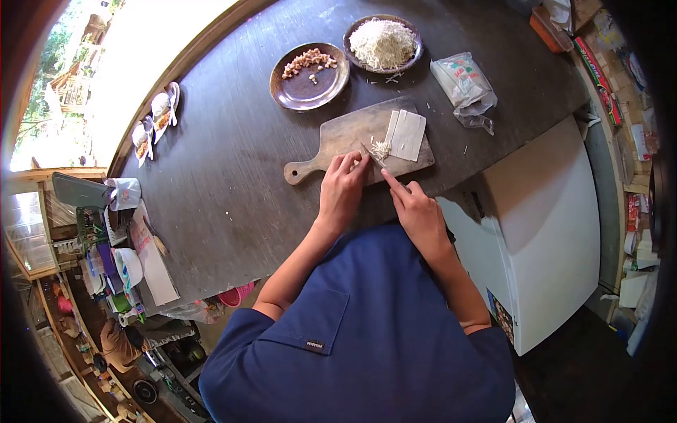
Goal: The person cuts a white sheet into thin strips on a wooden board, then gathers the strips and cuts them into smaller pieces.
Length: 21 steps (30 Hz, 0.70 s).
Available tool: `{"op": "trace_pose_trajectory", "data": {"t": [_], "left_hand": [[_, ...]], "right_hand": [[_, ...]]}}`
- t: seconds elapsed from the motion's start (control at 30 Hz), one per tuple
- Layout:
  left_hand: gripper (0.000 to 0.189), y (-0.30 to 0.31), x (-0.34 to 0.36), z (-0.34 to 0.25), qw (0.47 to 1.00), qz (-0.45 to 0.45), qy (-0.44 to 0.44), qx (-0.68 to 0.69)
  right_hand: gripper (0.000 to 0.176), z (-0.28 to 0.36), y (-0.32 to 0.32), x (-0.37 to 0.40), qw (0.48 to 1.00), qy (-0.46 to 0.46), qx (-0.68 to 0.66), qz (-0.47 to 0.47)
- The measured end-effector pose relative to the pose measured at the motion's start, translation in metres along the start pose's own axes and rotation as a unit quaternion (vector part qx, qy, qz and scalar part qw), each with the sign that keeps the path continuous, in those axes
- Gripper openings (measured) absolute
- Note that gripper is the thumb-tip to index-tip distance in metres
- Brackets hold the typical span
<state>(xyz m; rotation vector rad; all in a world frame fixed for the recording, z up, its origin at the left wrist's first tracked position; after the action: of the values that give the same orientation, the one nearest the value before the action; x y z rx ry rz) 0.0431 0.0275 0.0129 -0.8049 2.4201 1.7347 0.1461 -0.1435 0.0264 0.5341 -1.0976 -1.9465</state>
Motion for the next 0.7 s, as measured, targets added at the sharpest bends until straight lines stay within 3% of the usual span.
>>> {"op": "trace_pose_trajectory", "data": {"t": [0.7], "left_hand": [[0.044, 0.000, 0.002, 0.000, 1.000, 0.007, -0.018, -0.007]], "right_hand": [[0.055, 0.001, -0.003, 0.002, 1.000, -0.002, 0.018, -0.017]]}}
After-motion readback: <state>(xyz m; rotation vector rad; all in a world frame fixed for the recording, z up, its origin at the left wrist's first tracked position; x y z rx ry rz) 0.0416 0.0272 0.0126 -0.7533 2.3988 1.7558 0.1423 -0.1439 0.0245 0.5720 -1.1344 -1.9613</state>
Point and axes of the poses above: each hand's wrist, its own x-axis away from the middle knuckle, its own y-axis out of the back of the hand, z = x × y, the point moved 1 cm from there along -x, towards the middle knuckle, and after that the axes turned 3 degrees about -y, right-handed, at the moved point
